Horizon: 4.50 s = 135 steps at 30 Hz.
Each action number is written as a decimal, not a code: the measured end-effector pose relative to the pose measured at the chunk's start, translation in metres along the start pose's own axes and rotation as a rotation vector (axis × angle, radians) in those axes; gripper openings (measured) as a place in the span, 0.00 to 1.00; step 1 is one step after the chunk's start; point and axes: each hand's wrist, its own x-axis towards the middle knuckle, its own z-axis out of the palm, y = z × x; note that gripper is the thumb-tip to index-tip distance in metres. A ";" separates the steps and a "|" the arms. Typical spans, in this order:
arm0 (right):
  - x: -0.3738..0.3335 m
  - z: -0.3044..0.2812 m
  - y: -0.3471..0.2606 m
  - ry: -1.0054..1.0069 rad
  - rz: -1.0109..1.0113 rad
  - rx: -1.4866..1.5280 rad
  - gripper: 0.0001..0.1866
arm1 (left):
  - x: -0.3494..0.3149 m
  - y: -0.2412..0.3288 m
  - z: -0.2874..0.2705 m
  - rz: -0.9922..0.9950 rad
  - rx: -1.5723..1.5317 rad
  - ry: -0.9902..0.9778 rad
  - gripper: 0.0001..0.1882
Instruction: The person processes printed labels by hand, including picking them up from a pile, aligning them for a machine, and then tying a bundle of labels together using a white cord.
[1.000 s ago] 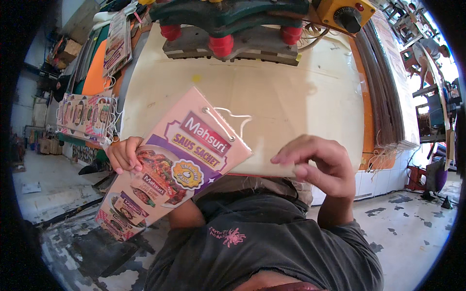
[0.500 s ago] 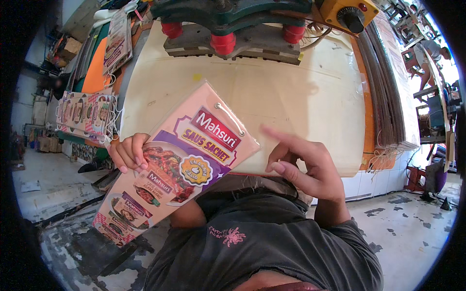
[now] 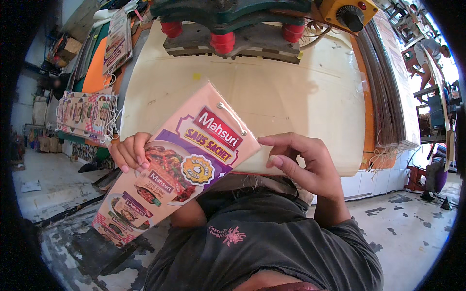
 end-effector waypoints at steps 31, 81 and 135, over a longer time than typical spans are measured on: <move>-0.007 0.005 0.041 -0.159 -0.047 0.148 0.16 | 0.000 0.058 0.033 -0.248 1.084 0.732 0.25; 0.027 0.024 0.048 0.209 0.365 1.164 0.16 | -0.033 0.039 0.034 -0.744 0.793 0.131 0.31; 0.044 0.024 0.050 0.455 -0.365 -0.495 0.19 | -0.043 0.040 -0.012 -0.272 0.806 -0.113 0.12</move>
